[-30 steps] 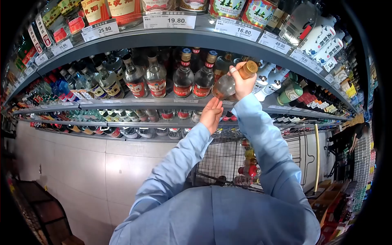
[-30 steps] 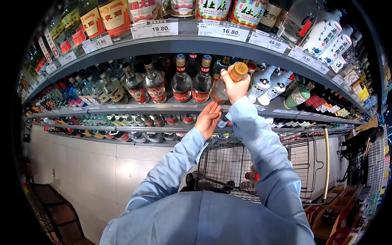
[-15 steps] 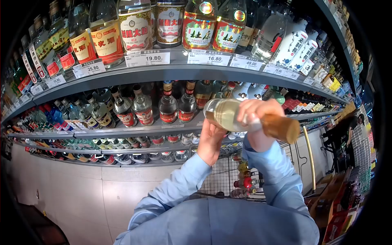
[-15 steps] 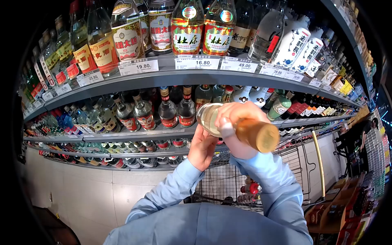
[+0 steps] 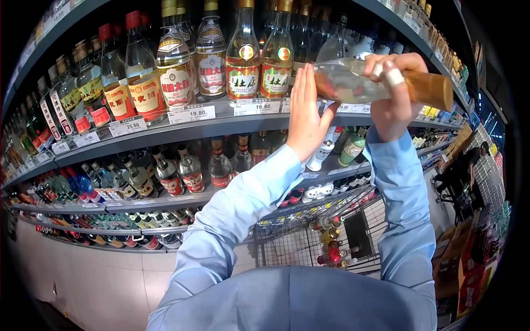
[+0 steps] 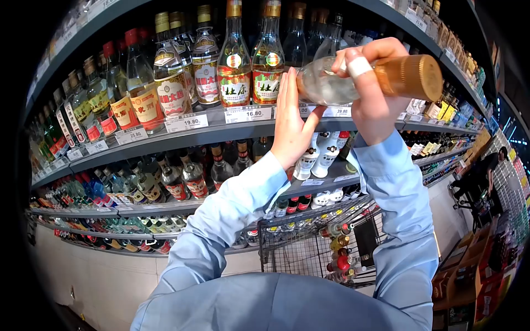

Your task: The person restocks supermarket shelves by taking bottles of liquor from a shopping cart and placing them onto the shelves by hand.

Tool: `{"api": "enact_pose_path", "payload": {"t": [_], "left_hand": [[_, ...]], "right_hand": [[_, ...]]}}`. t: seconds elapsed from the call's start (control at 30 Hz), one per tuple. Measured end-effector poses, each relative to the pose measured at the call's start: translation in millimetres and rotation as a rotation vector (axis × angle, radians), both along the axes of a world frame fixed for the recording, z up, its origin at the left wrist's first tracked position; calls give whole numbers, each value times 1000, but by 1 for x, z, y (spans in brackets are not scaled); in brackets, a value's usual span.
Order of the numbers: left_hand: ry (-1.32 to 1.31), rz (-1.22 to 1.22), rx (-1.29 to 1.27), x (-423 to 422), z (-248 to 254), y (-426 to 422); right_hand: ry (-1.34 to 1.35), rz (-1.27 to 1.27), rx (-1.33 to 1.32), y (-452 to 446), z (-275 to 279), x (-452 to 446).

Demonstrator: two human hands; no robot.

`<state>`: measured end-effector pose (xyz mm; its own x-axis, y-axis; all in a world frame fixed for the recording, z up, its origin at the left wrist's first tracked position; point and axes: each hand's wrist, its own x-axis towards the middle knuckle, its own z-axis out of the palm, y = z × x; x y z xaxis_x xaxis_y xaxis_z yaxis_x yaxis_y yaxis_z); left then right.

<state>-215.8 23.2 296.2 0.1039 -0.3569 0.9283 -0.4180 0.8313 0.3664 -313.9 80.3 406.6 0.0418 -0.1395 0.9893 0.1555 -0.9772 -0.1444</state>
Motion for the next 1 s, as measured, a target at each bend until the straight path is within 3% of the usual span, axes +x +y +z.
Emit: {"api": "enact_pose_path", "payload": {"t": [0.13, 0.57, 1.0], "left_hand": [[-137, 133, -30, 15, 3, -28], [-207, 74, -5, 6, -13, -26], [-619, 363, -60, 23, -40, -32]], "right_hand": [[19, -88, 13, -34, -6, 5], [-128, -81, 328, -104, 1, 12], [-71, -44, 646, -163, 26, 6]]}}
